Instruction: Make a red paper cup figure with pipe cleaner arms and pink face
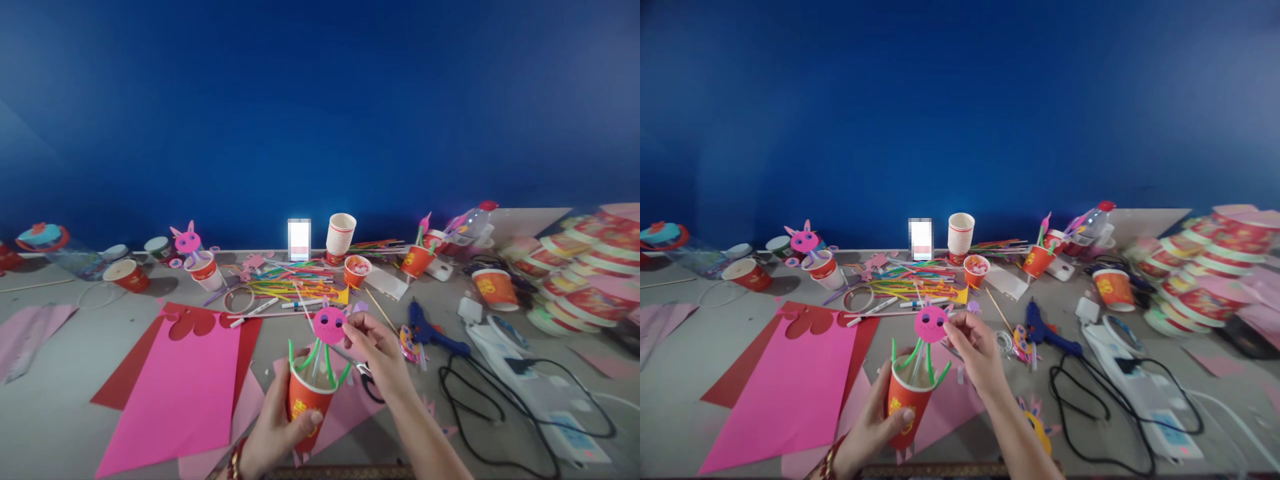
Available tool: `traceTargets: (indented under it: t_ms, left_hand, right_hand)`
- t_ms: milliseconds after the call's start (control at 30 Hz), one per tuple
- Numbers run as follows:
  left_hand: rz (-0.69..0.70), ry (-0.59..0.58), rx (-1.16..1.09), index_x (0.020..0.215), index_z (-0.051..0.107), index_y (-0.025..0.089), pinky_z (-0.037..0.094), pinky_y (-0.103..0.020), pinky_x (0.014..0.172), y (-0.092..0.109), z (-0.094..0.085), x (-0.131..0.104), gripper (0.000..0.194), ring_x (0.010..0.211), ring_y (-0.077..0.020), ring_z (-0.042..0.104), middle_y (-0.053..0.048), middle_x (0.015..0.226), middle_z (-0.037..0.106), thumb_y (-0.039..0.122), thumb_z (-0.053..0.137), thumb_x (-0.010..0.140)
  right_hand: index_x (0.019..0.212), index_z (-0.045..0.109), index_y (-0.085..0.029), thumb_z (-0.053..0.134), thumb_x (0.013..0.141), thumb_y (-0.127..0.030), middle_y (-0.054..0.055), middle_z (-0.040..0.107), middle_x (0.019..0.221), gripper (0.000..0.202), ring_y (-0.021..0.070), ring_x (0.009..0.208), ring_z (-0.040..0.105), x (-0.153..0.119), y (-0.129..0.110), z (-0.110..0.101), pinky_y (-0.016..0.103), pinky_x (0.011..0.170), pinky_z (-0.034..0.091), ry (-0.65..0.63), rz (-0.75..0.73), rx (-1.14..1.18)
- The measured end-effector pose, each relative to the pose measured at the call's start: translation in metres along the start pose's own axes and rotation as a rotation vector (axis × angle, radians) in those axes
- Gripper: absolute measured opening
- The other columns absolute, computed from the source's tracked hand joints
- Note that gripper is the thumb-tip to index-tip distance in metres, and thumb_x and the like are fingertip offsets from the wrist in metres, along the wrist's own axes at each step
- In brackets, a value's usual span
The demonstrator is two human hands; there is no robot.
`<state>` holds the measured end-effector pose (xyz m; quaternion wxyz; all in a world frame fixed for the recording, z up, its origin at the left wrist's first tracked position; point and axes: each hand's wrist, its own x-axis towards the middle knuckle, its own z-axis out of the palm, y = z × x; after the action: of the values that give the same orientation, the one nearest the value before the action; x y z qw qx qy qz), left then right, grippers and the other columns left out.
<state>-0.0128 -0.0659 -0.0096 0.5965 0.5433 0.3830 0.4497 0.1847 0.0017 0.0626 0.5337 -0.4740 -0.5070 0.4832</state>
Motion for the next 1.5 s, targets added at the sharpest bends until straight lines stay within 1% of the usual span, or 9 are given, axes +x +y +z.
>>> traceTargets:
  t_ms: [67, 167, 300, 467, 633, 833, 1000, 1133, 1500]
  left_hand:
    - [0.018, 0.01, 0.036, 0.148, 0.034, 0.023, 0.044, -0.045, 0.106, -0.001, 0.0, 0.0, 0.078, 0.13, -0.0368, 0.051, -0.016, 0.146, 0.049, 0.045, 0.072, 0.083]
    - [0.065, 0.045, 0.119, 0.148, 0.034, 0.024, 0.042, -0.047, 0.109, -0.004, -0.003, -0.001, 0.079, 0.133, -0.0374, 0.049, -0.016, 0.147, 0.048, 0.042, 0.074, 0.082]
    - [0.143, 0.092, 0.279, 0.148, 0.032, 0.025, 0.039, -0.05, 0.111, -0.008, -0.009, -0.001, 0.08, 0.135, -0.0371, 0.048, -0.016, 0.146, 0.049, 0.037, 0.075, 0.081]
    - [0.197, 0.116, 0.435, 0.144, 0.037, 0.026, 0.045, -0.051, 0.107, -0.007, -0.013, -0.001, 0.073, 0.137, -0.0384, 0.045, -0.016, 0.15, 0.046, 0.03, 0.074, 0.081]
    - [0.256, 0.1, 0.482, 0.144, 0.039, 0.026, 0.046, -0.05, 0.106, -0.004, -0.013, 0.0, 0.074, 0.133, -0.0383, 0.05, -0.015, 0.145, 0.052, 0.029, 0.075, 0.08]
    - [0.291, 0.091, 0.537, 0.146, 0.034, 0.027, 0.044, -0.052, 0.107, -0.009, -0.013, 0.001, 0.079, 0.132, -0.0379, 0.051, -0.015, 0.143, 0.052, 0.034, 0.076, 0.08]
    - [0.261, 0.036, 0.503, 0.149, 0.025, 0.029, 0.043, -0.053, 0.108, -0.016, -0.015, -0.002, 0.082, 0.135, -0.0365, 0.048, -0.015, 0.146, 0.048, 0.038, 0.073, 0.083]
    - [0.213, 0.01, 0.451, 0.149, 0.024, 0.029, 0.038, -0.054, 0.111, -0.019, -0.016, -0.005, 0.082, 0.137, -0.0362, 0.044, -0.015, 0.148, 0.046, 0.04, 0.072, 0.083]
    - [0.188, -0.025, 0.313, 0.149, 0.028, 0.028, 0.035, -0.052, 0.114, -0.02, -0.013, -0.004, 0.083, 0.139, -0.0372, 0.041, -0.015, 0.15, 0.044, 0.041, 0.074, 0.082]
  right_hand:
    - [0.073, 0.064, -0.02, 0.07, 0.085, -0.041, 0.002, 0.063, 0.068, 0.025, 0.0163, 0.061, 0.059, -0.002, 0.001, -0.003, 0.027, 0.057, 0.049, 0.005, -0.126, -0.037]
    - [0.084, 0.07, -0.023, 0.068, 0.085, -0.02, 0.005, 0.072, 0.081, 0.004, 0.021, 0.074, 0.067, -0.008, 0.001, -0.01, 0.032, 0.068, 0.054, -0.056, -0.473, -0.211]
    - [0.11, 0.073, -0.028, 0.066, 0.082, -0.008, 0.008, 0.078, 0.092, 0.035, 0.0239, 0.08, 0.072, -0.016, -0.005, -0.021, 0.037, 0.073, 0.057, -0.233, -0.904, -0.486]
    - [0.129, 0.065, -0.032, 0.066, 0.084, -0.007, 0.007, 0.08, 0.092, 0.052, 0.0225, 0.073, 0.075, -0.024, -0.013, -0.025, 0.033, 0.065, 0.059, -0.199, -1.033, -0.646]
    - [0.126, 0.066, -0.029, 0.068, 0.081, -0.008, 0.009, 0.08, 0.095, 0.05, 0.0227, 0.074, 0.074, -0.028, -0.012, -0.026, 0.035, 0.067, 0.059, -0.174, -1.027, -0.622]
    - [0.107, 0.069, -0.024, 0.063, 0.083, -0.01, 0.009, 0.076, 0.086, 0.029, 0.0233, 0.074, 0.073, -0.024, -0.011, -0.02, 0.037, 0.068, 0.058, -0.193, -0.915, -0.412]
    - [0.091, 0.066, -0.022, 0.061, 0.083, -0.004, 0.004, 0.071, 0.077, 0.02, 0.0196, 0.072, 0.069, -0.022, -0.011, -0.015, 0.03, 0.068, 0.055, -0.181, -0.693, -0.257]
    - [0.087, 0.064, -0.022, 0.062, 0.086, -0.011, 0.002, 0.066, 0.077, 0.012, 0.0167, 0.067, 0.062, -0.024, -0.001, -0.018, 0.025, 0.062, 0.05, -0.134, -0.499, -0.243]
    - [0.078, 0.059, -0.021, 0.061, 0.093, -0.025, -0.001, 0.058, 0.073, 0.015, 0.0122, 0.06, 0.051, -0.021, 0.006, -0.015, 0.022, 0.054, 0.041, -0.169, -0.234, -0.155]
